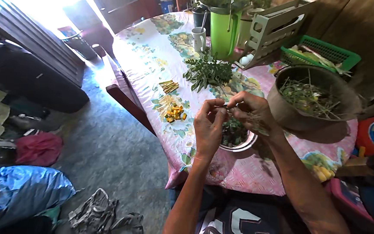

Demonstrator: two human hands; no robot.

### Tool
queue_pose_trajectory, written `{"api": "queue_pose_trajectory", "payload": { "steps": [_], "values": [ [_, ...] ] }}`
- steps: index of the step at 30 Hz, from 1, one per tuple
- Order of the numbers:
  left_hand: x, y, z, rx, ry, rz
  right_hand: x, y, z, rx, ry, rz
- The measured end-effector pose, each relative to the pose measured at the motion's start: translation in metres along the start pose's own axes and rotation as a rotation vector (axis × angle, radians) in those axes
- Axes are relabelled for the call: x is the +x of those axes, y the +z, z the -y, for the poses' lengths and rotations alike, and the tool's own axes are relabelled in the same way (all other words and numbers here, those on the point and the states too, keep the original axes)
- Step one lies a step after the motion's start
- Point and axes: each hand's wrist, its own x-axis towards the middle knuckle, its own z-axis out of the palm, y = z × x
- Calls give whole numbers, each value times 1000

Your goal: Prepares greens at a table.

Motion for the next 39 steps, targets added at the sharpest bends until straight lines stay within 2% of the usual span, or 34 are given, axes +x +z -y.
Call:
{"api": "queue_pose_trajectory", "payload": {
  "steps": [3,5,12,16,18,20,23,25,27,29,34,39],
  "values": [
    [2,-2,-1,53,-16,-25,-4,-13,6,-59,77,27],
    [3,-3,-3,43,-22,-18,-2,-20,6,-60,62,49],
    [0,6,0,-6,28,16,-4,-9,12,26,121,33],
    [-1,9,-1,-193,-46,69,-7,-11,19,80,144,74],
    [-1,9,-1,-261,-74,98,-12,-26,29,80,200,50],
    [-2,6,3,-125,-43,118,-17,-59,47,-101,252,-50],
    [-4,-3,19,256,-32,176,-17,-128,55,-567,361,-141],
    [-6,0,23,447,-28,199,-15,-163,48,-783,590,-132],
    [-7,9,20,459,8,201,-9,-170,42,-863,754,-123],
    [-8,18,14,333,-18,232,-4,-157,44,-862,710,-56],
    [-9,24,0,-123,-180,328,1,-92,53,-730,314,50],
    [-7,17,-10,-391,-280,183,9,-45,49,-716,100,151]
  ]
}}
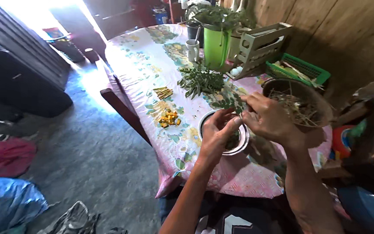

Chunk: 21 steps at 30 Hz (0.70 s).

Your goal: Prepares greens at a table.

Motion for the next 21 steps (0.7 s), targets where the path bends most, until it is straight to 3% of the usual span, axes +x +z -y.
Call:
{"api": "queue_pose_trajectory", "payload": {
  "steps": [7,13,21],
  "values": [
    [2,-4,2,-14,83,-134,10,18,2,187,-154,0],
    [3,-3,7,-108,133,-168,1,24,-9,572,-38,-8],
    [7,-7,10,-23,142,-84,-4,25,-15,591,-55,8]
  ]
}}
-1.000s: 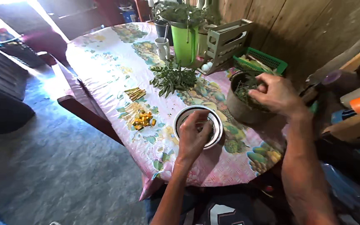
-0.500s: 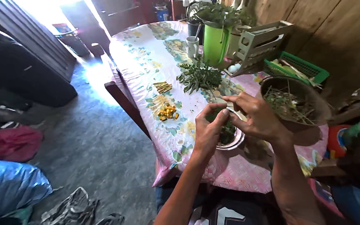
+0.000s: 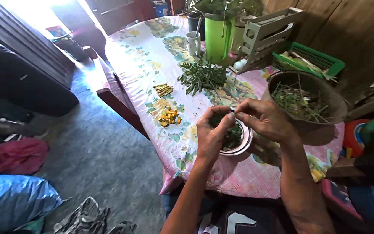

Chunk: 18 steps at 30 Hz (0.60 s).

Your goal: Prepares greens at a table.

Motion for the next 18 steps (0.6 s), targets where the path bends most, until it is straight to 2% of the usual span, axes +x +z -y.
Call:
{"api": "queue_pose_trajectory", "payload": {
  "steps": [4,18],
  "values": [
    [-1,0,2,26,-62,34,0,-1,-1,-122,-35,19],
    [-4,4,1,235,67,56,-6,-9,9,-286,-30,4]
  ]
}}
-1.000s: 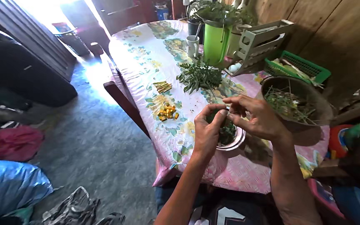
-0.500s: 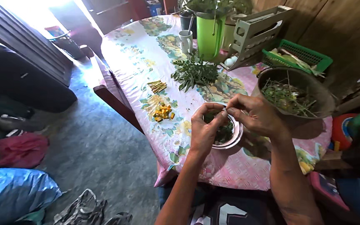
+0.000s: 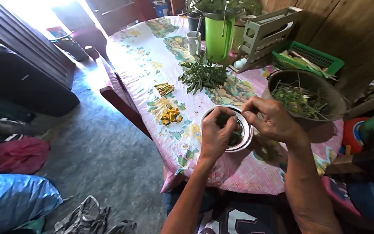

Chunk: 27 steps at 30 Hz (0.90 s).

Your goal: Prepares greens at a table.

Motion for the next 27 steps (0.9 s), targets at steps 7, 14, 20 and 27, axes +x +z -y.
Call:
{"api": "queue_pose_trajectory", "payload": {
  "steps": [7,14,20,27],
  "values": [
    [2,-26,2,58,-38,5,-36,-53,-2,-120,209,-145],
    [-1,-33,18,23,-9,4,-63,-137,-39,-498,491,-475],
    [-3,-23,17,5,-22,3,-70,-141,-66,-562,555,-598],
    [-6,-23,17,-98,-54,10,-58,-118,-76,-546,554,-631]
  ]
}}
